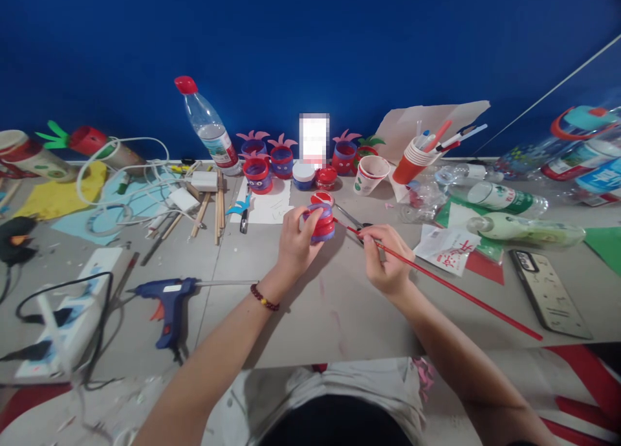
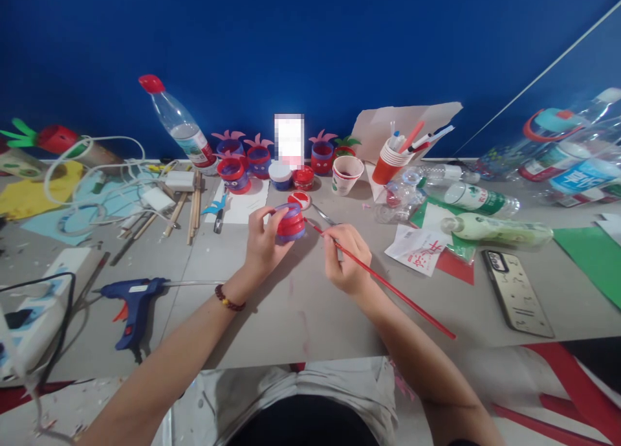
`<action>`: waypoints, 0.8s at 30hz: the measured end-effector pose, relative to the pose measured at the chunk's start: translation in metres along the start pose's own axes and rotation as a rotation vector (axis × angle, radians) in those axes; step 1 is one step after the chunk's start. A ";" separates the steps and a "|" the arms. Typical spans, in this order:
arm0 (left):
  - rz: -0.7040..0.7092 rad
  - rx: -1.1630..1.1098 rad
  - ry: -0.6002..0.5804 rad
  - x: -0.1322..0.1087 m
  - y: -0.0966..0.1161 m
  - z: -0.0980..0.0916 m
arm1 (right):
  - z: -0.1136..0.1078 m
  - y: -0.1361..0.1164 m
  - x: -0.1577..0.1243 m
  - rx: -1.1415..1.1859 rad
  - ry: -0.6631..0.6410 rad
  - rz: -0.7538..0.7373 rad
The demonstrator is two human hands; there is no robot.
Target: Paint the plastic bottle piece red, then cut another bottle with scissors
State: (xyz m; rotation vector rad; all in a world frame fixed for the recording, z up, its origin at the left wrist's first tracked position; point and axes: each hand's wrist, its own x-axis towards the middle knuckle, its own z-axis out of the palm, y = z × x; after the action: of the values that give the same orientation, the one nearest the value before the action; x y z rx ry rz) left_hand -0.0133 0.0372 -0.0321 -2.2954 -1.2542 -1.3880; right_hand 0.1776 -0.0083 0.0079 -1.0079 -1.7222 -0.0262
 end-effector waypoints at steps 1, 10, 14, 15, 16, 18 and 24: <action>0.001 0.001 -0.007 -0.001 0.000 0.000 | 0.001 -0.001 -0.001 0.007 -0.007 -0.001; -0.006 0.036 -0.040 -0.006 0.000 0.007 | 0.007 -0.014 -0.006 0.077 -0.040 -0.065; -0.034 0.049 -0.075 -0.006 0.000 0.008 | 0.006 -0.019 -0.005 0.081 -0.051 -0.078; -0.041 0.043 -0.085 -0.006 0.000 0.008 | 0.006 -0.020 -0.004 0.085 -0.055 -0.075; -0.047 0.037 -0.093 -0.006 0.000 0.008 | 0.006 -0.020 -0.004 0.092 -0.061 -0.070; -0.050 0.028 -0.101 -0.006 0.001 0.008 | 0.006 -0.021 -0.004 0.111 -0.072 -0.053; -0.032 0.038 -0.111 -0.006 0.001 0.008 | 0.007 -0.022 0.000 0.131 -0.051 -0.050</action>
State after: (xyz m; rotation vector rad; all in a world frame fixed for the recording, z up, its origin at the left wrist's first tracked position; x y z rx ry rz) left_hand -0.0085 0.0371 -0.0406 -2.3664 -1.3430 -1.2507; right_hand 0.1586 -0.0192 0.0147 -0.8763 -1.7709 0.0795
